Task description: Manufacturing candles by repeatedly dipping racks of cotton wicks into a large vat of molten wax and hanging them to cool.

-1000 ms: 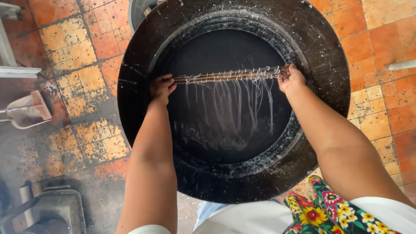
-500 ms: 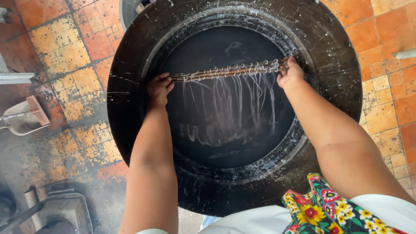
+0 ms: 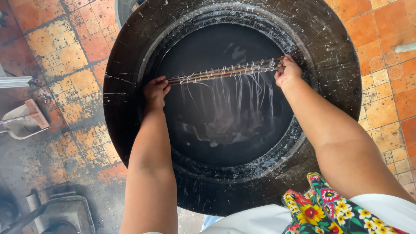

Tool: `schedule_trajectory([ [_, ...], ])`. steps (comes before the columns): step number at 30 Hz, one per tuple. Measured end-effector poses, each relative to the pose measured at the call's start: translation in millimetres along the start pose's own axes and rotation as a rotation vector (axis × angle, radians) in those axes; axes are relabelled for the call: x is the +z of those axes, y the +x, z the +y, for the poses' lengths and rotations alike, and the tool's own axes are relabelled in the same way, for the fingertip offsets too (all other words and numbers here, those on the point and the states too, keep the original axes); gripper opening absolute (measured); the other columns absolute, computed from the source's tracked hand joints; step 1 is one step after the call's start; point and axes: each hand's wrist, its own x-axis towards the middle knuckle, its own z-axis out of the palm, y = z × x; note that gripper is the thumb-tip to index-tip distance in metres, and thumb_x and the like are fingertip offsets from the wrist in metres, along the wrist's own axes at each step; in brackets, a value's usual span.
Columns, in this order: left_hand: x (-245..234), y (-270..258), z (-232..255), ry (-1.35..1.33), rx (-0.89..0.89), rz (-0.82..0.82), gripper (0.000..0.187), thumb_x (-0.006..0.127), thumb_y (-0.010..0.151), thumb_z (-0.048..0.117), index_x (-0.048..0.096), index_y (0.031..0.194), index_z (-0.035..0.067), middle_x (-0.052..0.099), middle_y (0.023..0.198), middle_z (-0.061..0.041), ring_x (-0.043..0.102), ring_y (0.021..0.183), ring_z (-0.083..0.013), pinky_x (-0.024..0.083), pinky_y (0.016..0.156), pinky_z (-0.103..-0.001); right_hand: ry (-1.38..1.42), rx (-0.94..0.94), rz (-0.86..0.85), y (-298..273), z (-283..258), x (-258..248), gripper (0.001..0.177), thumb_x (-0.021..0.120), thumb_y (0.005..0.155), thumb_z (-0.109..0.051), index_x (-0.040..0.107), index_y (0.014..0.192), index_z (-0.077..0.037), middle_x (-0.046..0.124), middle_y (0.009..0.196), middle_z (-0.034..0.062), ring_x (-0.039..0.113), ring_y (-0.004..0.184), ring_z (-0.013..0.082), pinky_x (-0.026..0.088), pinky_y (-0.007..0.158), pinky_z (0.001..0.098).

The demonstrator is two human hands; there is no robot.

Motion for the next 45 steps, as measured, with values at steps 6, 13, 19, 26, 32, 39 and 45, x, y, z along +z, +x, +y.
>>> schedule_trajectory([
  [6,-1,-1,-8,0.0,-0.008,0.011,0.031,0.076,0.091,0.0,0.072,0.122,0.005,0.063,0.119,-0.02,0.065,0.116,-0.0334,0.061,0.1,-0.046,0.048,0.004,0.026,0,7,-2,0.019,0.061,0.105,-0.03,0.069,0.12,-0.038,0.068,0.117,-0.0086,0.063,0.087,0.01,0.049,0.076,0.0275],
  [13,-6,-4,-11,0.005,0.007,0.027,0.03,0.076,0.092,0.001,0.073,0.121,0.006,0.062,0.118,-0.018,0.065,0.116,-0.0324,0.061,0.1,-0.046,0.05,0.0,0.054,-19,13,1,0.021,0.063,0.104,-0.027,0.07,0.123,-0.034,0.066,0.119,-0.0038,0.061,0.092,0.0117,0.053,0.077,0.0244],
  [19,-12,6,-20,-0.014,0.022,0.022,0.031,0.077,0.092,0.002,0.072,0.122,0.006,0.062,0.119,-0.018,0.066,0.116,-0.0312,0.061,0.1,-0.045,0.082,0.005,0.056,-31,13,6,0.023,0.065,0.103,-0.026,0.071,0.124,-0.033,0.062,0.123,-0.0006,0.061,0.1,0.015,0.056,0.081,0.024],
  [26,-3,-2,-20,-0.004,0.016,-0.004,0.031,0.078,0.091,0.003,0.072,0.122,0.005,0.061,0.118,-0.018,0.066,0.114,-0.0311,0.062,0.099,-0.044,0.08,-0.01,0.058,-46,1,1,0.024,0.066,0.103,-0.026,0.071,0.125,-0.032,0.063,0.122,0.0007,0.062,0.104,0.0144,0.058,0.082,0.0214],
  [32,8,-4,-24,-0.005,0.017,-0.003,0.03,0.077,0.092,0.002,0.072,0.122,0.005,0.061,0.117,-0.018,0.067,0.114,-0.0317,0.061,0.099,-0.045,0.089,-0.018,0.062,-45,-2,-12,0.024,0.066,0.103,-0.026,0.071,0.125,-0.031,0.062,0.124,0.0021,0.061,0.106,0.0155,0.058,0.082,0.0208],
  [39,4,4,-27,0.006,0.02,0.014,0.028,0.078,0.091,0.001,0.074,0.118,0.006,0.063,0.115,-0.019,0.068,0.112,-0.0331,0.063,0.097,-0.045,0.094,-0.003,0.08,-52,3,-10,0.024,0.065,0.103,-0.025,0.072,0.125,-0.032,0.062,0.124,0.0017,0.059,0.108,0.0157,0.057,0.082,0.0202],
  [45,3,-25,13,-0.048,0.059,0.025,0.031,0.079,0.09,0.0,0.072,0.12,0.002,0.062,0.115,-0.02,0.066,0.115,-0.0359,0.061,0.1,-0.048,0.14,-0.061,0.033,-38,-16,-6,0.024,0.066,0.103,-0.025,0.071,0.125,-0.032,0.058,0.126,0.0028,0.057,0.109,0.0174,0.057,0.085,0.0204],
])
